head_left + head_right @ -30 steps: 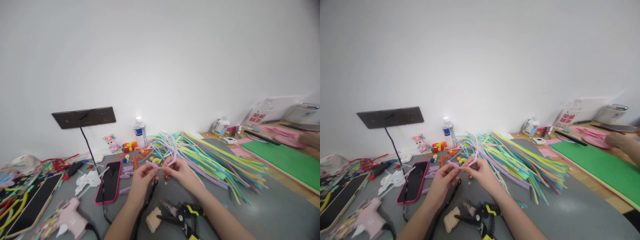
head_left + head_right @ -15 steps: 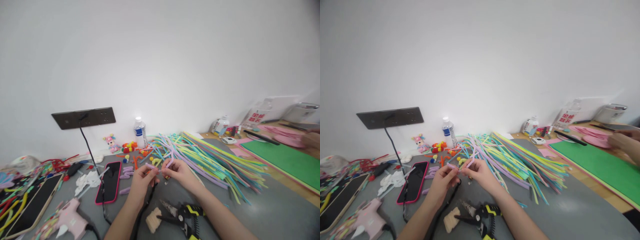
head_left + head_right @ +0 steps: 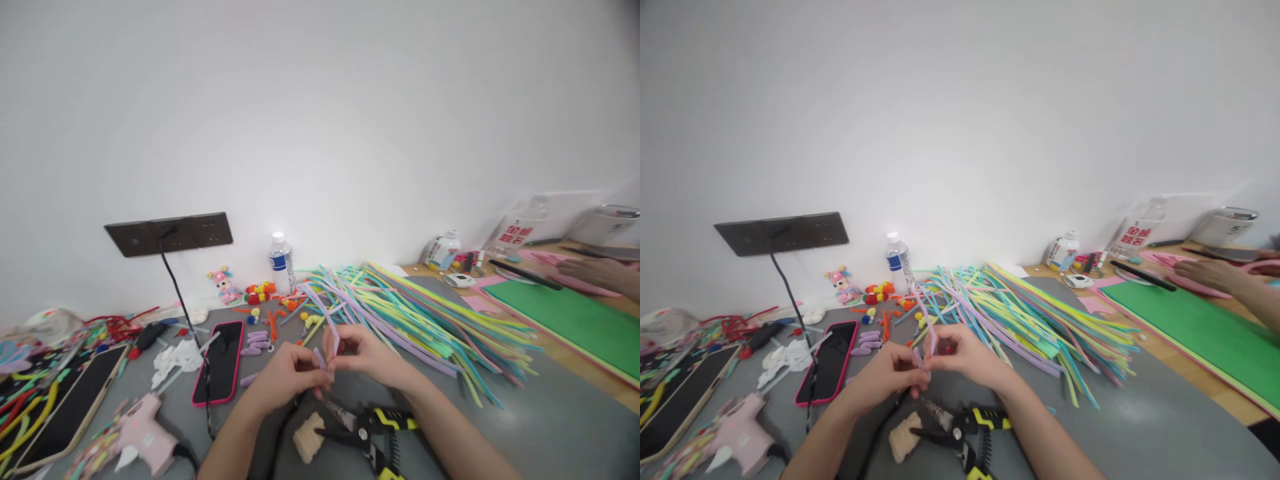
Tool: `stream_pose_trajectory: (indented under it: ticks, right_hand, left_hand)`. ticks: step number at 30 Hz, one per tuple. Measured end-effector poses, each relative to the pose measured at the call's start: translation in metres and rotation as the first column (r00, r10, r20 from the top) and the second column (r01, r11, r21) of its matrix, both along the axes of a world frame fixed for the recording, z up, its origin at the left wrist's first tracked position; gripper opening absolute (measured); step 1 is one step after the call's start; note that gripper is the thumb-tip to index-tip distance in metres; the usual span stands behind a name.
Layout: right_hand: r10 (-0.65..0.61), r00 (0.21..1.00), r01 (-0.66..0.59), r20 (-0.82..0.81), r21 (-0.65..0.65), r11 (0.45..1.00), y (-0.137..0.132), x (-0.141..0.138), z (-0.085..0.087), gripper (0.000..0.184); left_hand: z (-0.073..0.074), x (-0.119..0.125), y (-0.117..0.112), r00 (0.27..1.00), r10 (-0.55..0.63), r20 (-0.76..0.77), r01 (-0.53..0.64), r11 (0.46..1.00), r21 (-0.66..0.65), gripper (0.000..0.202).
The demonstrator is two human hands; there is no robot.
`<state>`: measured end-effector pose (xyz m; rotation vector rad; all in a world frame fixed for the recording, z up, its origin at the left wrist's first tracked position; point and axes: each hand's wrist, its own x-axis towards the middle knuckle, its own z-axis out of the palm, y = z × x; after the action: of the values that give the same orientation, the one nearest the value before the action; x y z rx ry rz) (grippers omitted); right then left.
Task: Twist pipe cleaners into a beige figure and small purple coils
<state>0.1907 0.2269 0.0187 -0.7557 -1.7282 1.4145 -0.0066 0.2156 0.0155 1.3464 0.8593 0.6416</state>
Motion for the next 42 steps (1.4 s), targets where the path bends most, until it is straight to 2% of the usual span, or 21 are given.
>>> stream_pose_trajectory:
  ticks: [3, 5, 9, 13, 17, 21, 24, 28, 37, 39, 42]
  right_hand:
    - [0.104, 0.992, -0.106, -0.076, -0.028, 0.994, -0.003, -0.002, 0.003, 0.027]
    - [0.143, 0.979, -0.155, -0.148, -0.072, 0.985, -0.004, -0.003, 0.003, 0.024]
    - [0.126, 0.955, -0.172, -0.268, -0.157, 0.973, -0.003, -0.006, -0.002, 0.024]
    - [-0.002, 0.958, -0.06, -0.286, -0.206, 0.977, 0.001, -0.005, -0.006, 0.031]
    - [-0.164, 0.968, 0.127, -0.188, -0.194, 0.973, 0.006, -0.003, -0.008, 0.035]
    - [-0.255, 0.954, 0.219, -0.161, -0.209, 0.953, 0.008, -0.004, -0.009, 0.038]
    - [-0.281, 0.947, 0.245, -0.154, -0.217, 0.945, 0.009, -0.006, -0.011, 0.038]
    - [-0.301, 0.941, 0.268, -0.155, -0.203, 0.942, 0.01, -0.007, -0.013, 0.038]
    - [-0.304, 0.944, 0.274, -0.13, -0.203, 0.94, 0.01, -0.009, -0.008, 0.043]
    - [-0.309, 0.944, 0.282, -0.12, -0.199, 0.939, 0.01, -0.01, -0.007, 0.044]
    - [-0.326, 0.939, 0.302, -0.113, -0.186, 0.935, 0.01, -0.011, -0.007, 0.046]
  left_hand:
    - [0.001, 0.0, -0.003, 0.997, -0.082, 0.011, 0.083, 0.995, -0.054, 0.027]
    - [0.001, 0.0, -0.003, 0.996, -0.086, 0.013, 0.087, 0.994, -0.064, 0.029]
    - [0.001, 0.0, -0.002, 0.998, -0.066, 0.023, 0.067, 0.997, -0.037, 0.03]
    - [0.001, 0.003, -0.001, 0.999, -0.023, 0.025, 0.023, 1.0, 0.021, 0.035]
    - [-0.001, 0.006, 0.001, 0.995, 0.085, 0.051, -0.089, 0.993, 0.074, 0.036]
    - [-0.004, 0.009, 0.002, 0.972, 0.235, 0.025, -0.236, 0.953, 0.19, 0.028]
    - [-0.005, 0.009, 0.003, 0.953, 0.303, -0.017, -0.281, 0.903, 0.324, 0.019]
    - [-0.007, 0.009, 0.004, 0.937, 0.347, -0.027, -0.292, 0.827, 0.48, 0.012]
    - [-0.011, 0.011, 0.004, 0.929, 0.365, -0.065, -0.309, 0.859, 0.408, 0.014]
    - [-0.012, 0.01, 0.004, 0.929, 0.359, -0.084, -0.285, 0.843, 0.457, 0.015]
    - [-0.013, 0.008, 0.004, 0.929, 0.357, -0.093, -0.241, 0.779, 0.579, 0.014]
